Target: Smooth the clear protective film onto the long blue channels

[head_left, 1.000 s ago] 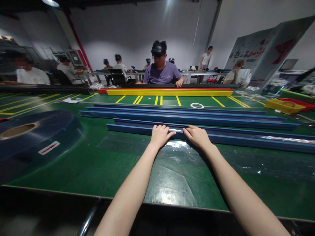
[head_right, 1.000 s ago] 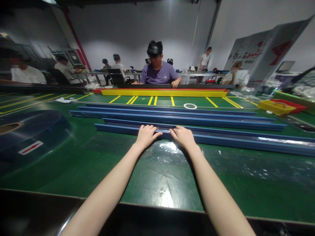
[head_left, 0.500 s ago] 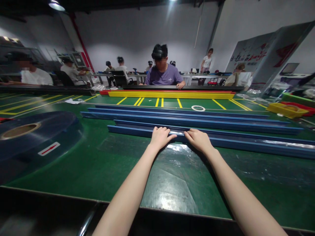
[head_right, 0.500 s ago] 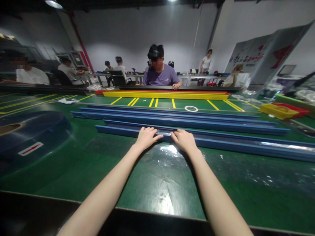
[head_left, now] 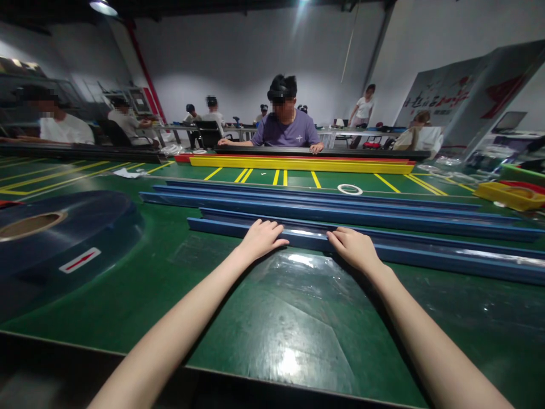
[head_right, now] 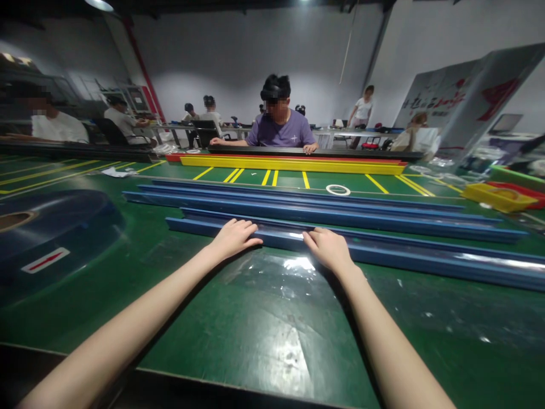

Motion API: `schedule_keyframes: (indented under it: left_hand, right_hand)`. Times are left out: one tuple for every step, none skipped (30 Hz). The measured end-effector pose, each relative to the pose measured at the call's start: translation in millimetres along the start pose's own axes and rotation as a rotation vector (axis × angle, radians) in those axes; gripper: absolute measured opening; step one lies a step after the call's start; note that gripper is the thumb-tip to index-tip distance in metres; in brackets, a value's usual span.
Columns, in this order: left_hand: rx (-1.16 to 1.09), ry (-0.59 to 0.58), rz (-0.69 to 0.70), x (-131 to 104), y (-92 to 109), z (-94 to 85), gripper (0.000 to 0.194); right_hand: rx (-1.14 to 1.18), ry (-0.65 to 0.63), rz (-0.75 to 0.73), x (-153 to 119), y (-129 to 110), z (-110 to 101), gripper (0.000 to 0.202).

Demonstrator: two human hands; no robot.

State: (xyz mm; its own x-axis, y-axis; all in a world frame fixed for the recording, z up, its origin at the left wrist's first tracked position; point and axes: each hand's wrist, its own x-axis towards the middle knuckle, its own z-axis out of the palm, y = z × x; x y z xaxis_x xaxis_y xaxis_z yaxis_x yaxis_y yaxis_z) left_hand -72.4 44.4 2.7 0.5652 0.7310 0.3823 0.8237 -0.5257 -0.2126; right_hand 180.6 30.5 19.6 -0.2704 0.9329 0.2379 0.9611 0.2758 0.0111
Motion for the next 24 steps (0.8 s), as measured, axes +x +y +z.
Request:
schedule_keyframes:
  left_hand:
    - [0.01,-0.003,-0.013,-2.5,-7.0,0.1,0.04]
    - [0.015,-0.002,-0.026,-4.8,-13.0,0.1,0.041]
    - [0.018,0.001,-0.037,-6.9,-18.0,0.2,0.042]
    - [0.018,0.006,-0.044,-8.6,-21.8,0.5,0.043]
    - [0.017,0.014,-0.048,-10.0,-24.5,1.0,0.043]
    - [0.015,0.025,-0.047,-11.0,-26.4,1.6,0.044]
    - [0.012,0.036,-0.041,-11.6,-27.6,2.3,0.045]
    - [0.011,0.046,-0.029,-11.9,-28.3,3.2,0.045]
    - [0.012,0.056,-0.012,-11.9,-28.8,4.1,0.046]
    - [0.015,0.065,0.006,-11.7,-29.0,5.0,0.046]
    - [0.019,0.073,0.021,-11.4,-29.1,5.7,0.047]
    - [0.024,0.081,0.031,-11.2,-29.0,6.3,0.047]
    - [0.029,0.09,0.034,-11.2,-28.8,6.7,0.047]
    - [0.035,0.1,0.031,-11.4,-28.4,6.8,0.047]
    - [0.04,0.109,0.026,-11.9,-27.9,6.6,0.046]
    - [0.044,0.114,0.022,-12.8,-27.4,6.2,0.046]
    - [0.046,0.117,0.02,-14.2,-27.2,5.4,0.045]
    - [0.047,0.116,0.017,-16.0,-27.2,4.4,0.044]
    - [0.047,0.114,0.011,-18.2,-27.8,3.1,0.043]
    - [0.047,0.11,0.0,-20.7,-28.9,1.4,0.043]
    - [0.048,0.104,-0.016,-23.5,-30.6,-0.4,0.042]
    - [0.052,0.096,-0.039,-26.4,-32.9,-2.4,0.042]
    - [0.057,0.085,-0.065,-29.2,-35.7,-4.5,0.042]
    - [0.06,0.072,-0.094,-31.9,-38.9,-6.5,0.042]
  right_hand:
    - [0.009,-0.016,0.009,1.3,0.3,-0.5,0.05]
    - [0.021,-0.036,0.015,2.8,0.9,-1.3,0.05]
    - [0.035,-0.057,0.014,4.7,1.8,-2.2,0.051]
    - [0.049,-0.079,0.006,6.8,2.7,-3.3,0.051]
    - [0.062,-0.102,-0.007,9.1,3.6,-4.7,0.051]
    - [0.072,-0.125,-0.018,11.6,4.2,-6.2,0.051]
    - [0.078,-0.15,-0.029,14.1,4.4,-8.0,0.05]
    - [0.081,-0.176,-0.038,16.7,3.8,-9.9,0.05]
    - [0.081,-0.2,-0.046,19.1,2.4,-11.9,0.051]
    - [0.08,-0.22,-0.054,21.4,0.0,-13.9,0.051]
    - [0.081,-0.235,-0.064,23.3,-3.3,-15.9,0.051]
    - [0.085,-0.243,-0.079,25.1,-7.5,-17.7,0.051]
    - [0.092,-0.247,-0.097,26.6,-12.4,-19.4,0.051]
    - [0.101,-0.246,-0.117,27.9,-17.7,-20.8,0.05]
    - [0.112,-0.243,-0.14,29.2,-23.3,-21.9,0.049]
    - [0.122,-0.238,-0.166,30.5,-29.0,-22.7,0.048]
    - [0.131,-0.23,-0.189,31.8,-34.5,-23.1,0.047]
    - [0.14,-0.216,-0.207,33.1,-39.8,-23.1,0.046]
    - [0.149,-0.196,-0.218,34.4,-44.6,-22.5,0.045]
    - [0.158,-0.17,-0.223,35.7,-48.9,-21.3,0.044]
    - [0.166,-0.146,-0.227,36.7,-52.8,-19.5,0.043]
    - [0.166,-0.132,-0.236,37.5,-56.2,-17.3,0.042]
    - [0.155,-0.126,-0.251,38.1,-58.9,-14.9,0.043]
    - [0.135,-0.127,-0.273,38.4,-61.1,-12.4,0.044]
